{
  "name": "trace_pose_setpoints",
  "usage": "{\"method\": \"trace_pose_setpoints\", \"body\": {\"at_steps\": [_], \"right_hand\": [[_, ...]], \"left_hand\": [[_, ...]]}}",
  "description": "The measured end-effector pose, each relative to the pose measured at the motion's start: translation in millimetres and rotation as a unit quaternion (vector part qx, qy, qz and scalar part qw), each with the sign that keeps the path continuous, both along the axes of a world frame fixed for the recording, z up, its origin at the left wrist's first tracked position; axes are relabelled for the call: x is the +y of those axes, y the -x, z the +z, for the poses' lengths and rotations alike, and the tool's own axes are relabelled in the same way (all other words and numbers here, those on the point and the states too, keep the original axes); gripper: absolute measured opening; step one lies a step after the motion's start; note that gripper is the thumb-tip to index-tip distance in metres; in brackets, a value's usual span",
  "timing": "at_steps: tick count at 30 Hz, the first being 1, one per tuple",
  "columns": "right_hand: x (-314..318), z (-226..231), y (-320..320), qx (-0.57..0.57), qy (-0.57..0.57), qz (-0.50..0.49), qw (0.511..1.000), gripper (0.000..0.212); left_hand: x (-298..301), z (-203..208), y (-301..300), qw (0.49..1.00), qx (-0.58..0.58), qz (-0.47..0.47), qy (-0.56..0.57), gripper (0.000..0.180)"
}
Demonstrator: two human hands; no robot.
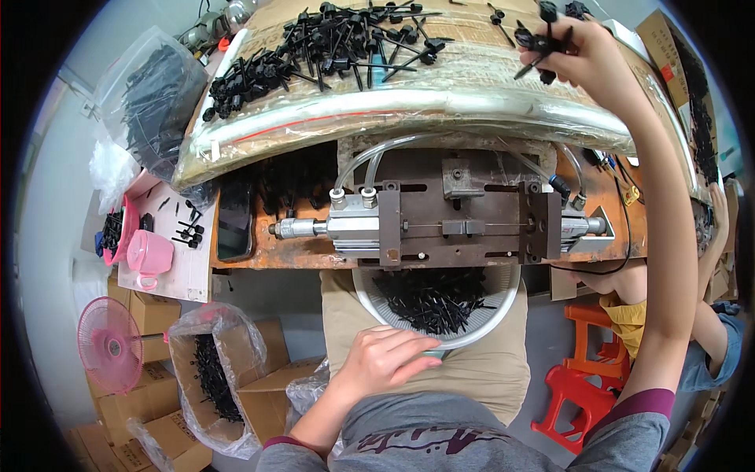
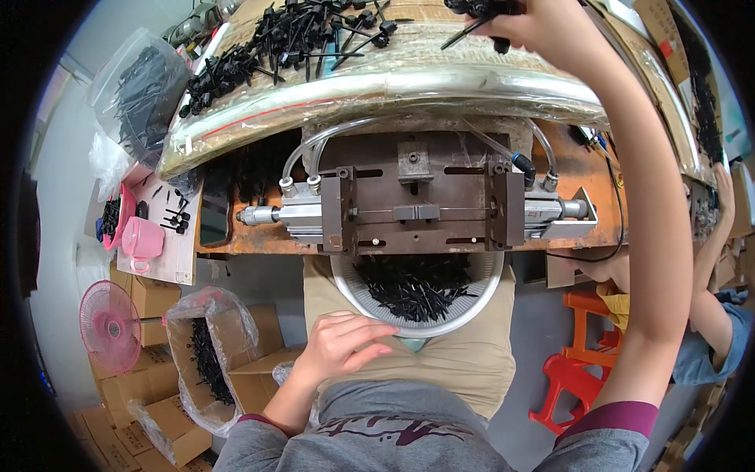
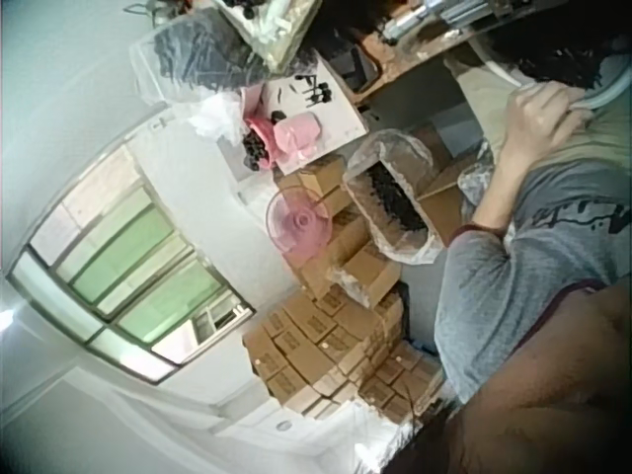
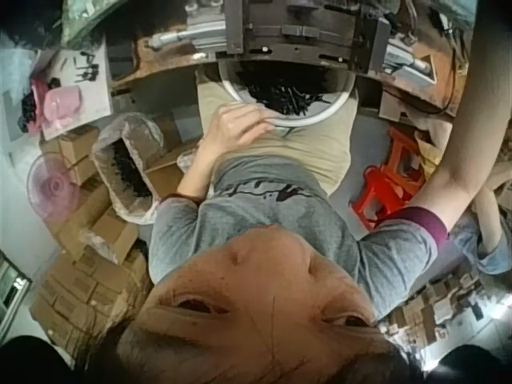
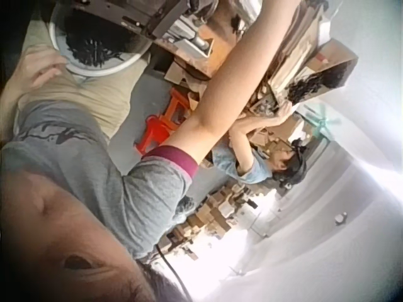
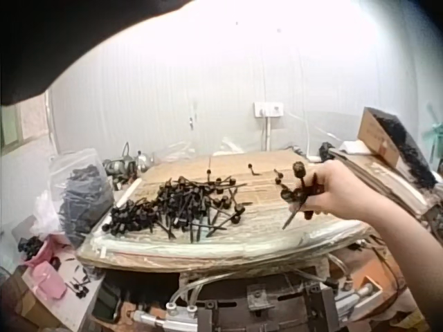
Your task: Assembling black plastic components using a pneumatic jig.
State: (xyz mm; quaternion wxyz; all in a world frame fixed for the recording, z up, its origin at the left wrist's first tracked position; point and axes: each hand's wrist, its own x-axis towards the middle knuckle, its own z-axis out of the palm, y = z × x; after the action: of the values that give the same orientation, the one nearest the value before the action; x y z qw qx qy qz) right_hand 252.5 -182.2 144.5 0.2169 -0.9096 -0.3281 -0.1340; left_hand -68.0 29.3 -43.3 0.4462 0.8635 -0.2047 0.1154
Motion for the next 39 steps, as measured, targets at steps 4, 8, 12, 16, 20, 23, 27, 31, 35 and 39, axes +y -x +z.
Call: {"method": "trace_pose_setpoints", "body": {"at_steps": [4,8,12,16,20,23,27,31,35,39], "right_hand": [[3,-8,54,-0.032,-0.106,0.181,0.977,0.027],[19,-43,131,-0.12,-0.1,0.279,0.947,0.033],[19,-75,170,-0.171,-0.096,0.307,0.931,0.038],[13,-98,183,-0.193,-0.105,0.262,0.94,0.04],[5,-106,188,-0.156,-0.166,0.219,0.949,0.04],[-2,-110,192,-0.087,-0.245,0.149,0.954,0.029],[-10,-108,211,0.206,-0.425,0.032,0.881,0.016],[-12,-105,218,0.361,-0.512,0.018,0.779,0.013],[-13,-111,221,0.413,-0.519,-0.003,0.748,0.019],[-12,-114,221,0.426,-0.521,-0.02,0.739,0.018]], "left_hand": [[-7,28,-17,0.99,-0.026,0.045,0.132,0.023],[-8,62,-31,0.948,0.044,0.078,0.306,0.039],[-15,77,-38,0.922,0.087,0.02,0.378,0.048],[-19,73,-36,0.935,0.079,0.005,0.345,0.045],[-18,70,-36,0.968,0.013,0.052,0.245,0.04],[-19,63,-42,0.986,-0.067,0.092,0.124,0.037],[-29,52,-56,0.983,-0.115,0.139,-0.033,0.037],[-31,40,-67,0.966,-0.149,0.129,-0.165,0.025],[-36,39,-70,0.963,-0.138,0.121,-0.2,0.023],[-37,44,-74,0.963,-0.123,0.127,-0.205,0.024]]}}
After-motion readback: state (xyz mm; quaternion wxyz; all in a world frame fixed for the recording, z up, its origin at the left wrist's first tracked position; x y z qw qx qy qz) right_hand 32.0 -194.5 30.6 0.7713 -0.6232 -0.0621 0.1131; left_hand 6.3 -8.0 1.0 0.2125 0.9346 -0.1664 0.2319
